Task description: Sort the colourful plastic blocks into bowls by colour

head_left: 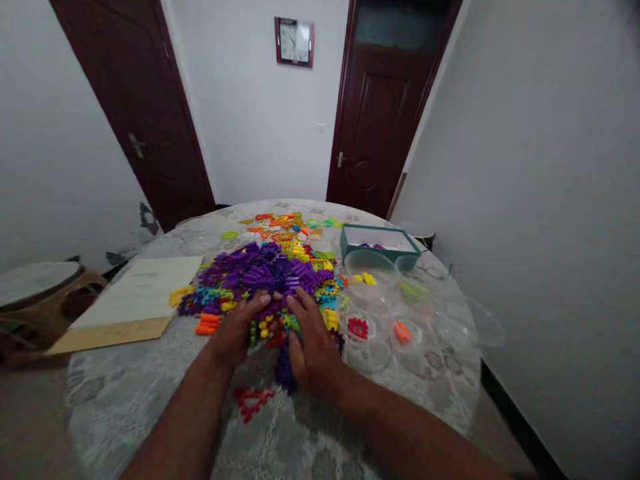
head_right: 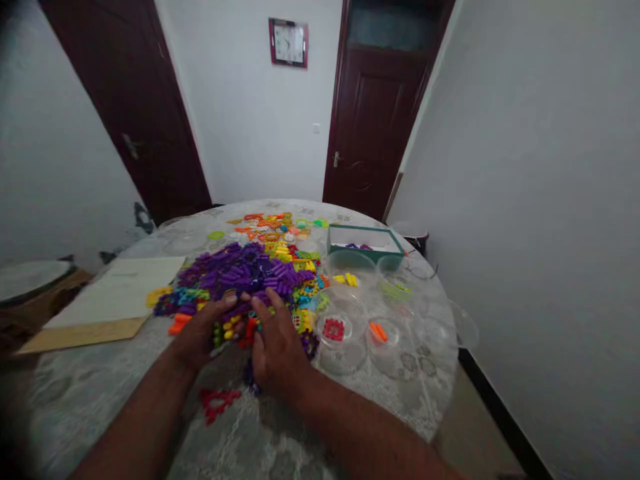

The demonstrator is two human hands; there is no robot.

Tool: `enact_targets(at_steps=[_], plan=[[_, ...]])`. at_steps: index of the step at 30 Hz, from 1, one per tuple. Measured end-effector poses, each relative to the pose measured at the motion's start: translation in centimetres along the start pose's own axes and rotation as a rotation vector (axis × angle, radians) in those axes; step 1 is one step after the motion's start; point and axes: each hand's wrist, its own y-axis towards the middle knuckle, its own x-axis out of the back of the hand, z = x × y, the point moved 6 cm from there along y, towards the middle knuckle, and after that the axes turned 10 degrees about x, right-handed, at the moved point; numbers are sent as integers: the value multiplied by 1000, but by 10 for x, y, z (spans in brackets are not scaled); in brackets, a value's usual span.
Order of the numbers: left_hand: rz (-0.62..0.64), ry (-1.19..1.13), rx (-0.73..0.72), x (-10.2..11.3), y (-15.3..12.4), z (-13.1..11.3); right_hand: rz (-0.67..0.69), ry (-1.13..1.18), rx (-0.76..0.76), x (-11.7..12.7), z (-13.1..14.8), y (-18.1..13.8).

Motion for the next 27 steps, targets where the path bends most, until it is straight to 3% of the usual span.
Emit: enact_targets(at_steps=[6,11,15,27], plan=[[0,31,26,-2,-4,-6,52,-19,9,-6,-3,-2],[-113,-47,2,22,-8,-20,6,-83,-54,-3,-22,-11],[-171,-91,-9,39,-6,-22,88,-122,-53,-5,-29,-13],[-32,-153,-55,14,14,4,432,-422,-33,-36,-27,-13]])
